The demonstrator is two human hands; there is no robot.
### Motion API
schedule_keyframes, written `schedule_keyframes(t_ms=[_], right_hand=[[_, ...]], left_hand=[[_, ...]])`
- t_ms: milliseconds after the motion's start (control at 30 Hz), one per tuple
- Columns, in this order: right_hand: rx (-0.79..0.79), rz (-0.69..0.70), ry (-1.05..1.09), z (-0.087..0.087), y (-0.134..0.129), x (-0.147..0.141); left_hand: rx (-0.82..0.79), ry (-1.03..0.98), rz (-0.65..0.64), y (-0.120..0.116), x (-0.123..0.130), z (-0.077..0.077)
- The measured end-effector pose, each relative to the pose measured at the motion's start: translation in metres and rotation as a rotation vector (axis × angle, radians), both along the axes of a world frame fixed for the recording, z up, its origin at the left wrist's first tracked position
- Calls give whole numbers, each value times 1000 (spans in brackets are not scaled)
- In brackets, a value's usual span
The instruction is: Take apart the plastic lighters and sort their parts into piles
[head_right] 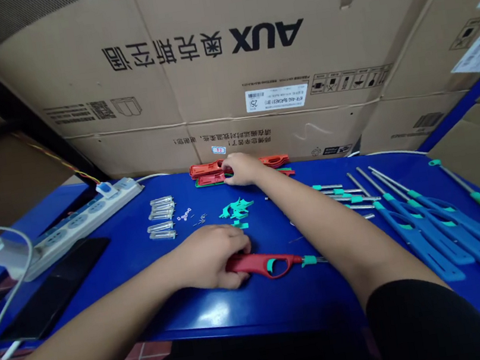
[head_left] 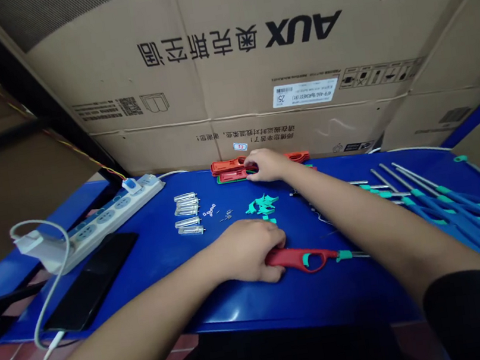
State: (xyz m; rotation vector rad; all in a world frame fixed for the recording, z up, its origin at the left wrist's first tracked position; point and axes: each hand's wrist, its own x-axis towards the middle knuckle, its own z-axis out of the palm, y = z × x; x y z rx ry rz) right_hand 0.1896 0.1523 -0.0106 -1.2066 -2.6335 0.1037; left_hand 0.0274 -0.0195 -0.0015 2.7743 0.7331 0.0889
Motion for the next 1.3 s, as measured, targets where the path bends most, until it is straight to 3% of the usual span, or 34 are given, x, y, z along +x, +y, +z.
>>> schedule_keyframes(t_ms=[67,167,233,333,467,600,733,1000,1300], right_hand=[[12,-7,12,3,-6,4],[45,15,69,17,-41,25],[6,164,158,28,-77,44],[-251,420,66,37,-132,71],[-265,307,-10,29,-170,90],[-233,354,32,18,-173,92],[-231,399,-49,18,-174,91],[-144,220,-270,20,-189,74],[-141,198,-218,21,-185,79]], left_hand=[[27,-32,33,2,-2,1],[36,-82,85,8,-6,1],[10,-158,110,13,-8,0],[-26,-272,113,19,-9,-2],[-55,-285,89,20,-7,-4],[-53,-275,90,17,-5,-5],[-53,-246,72,13,-2,-6],[-41,-153,99,6,3,-8],[-72,-258,187,6,3,-8]])
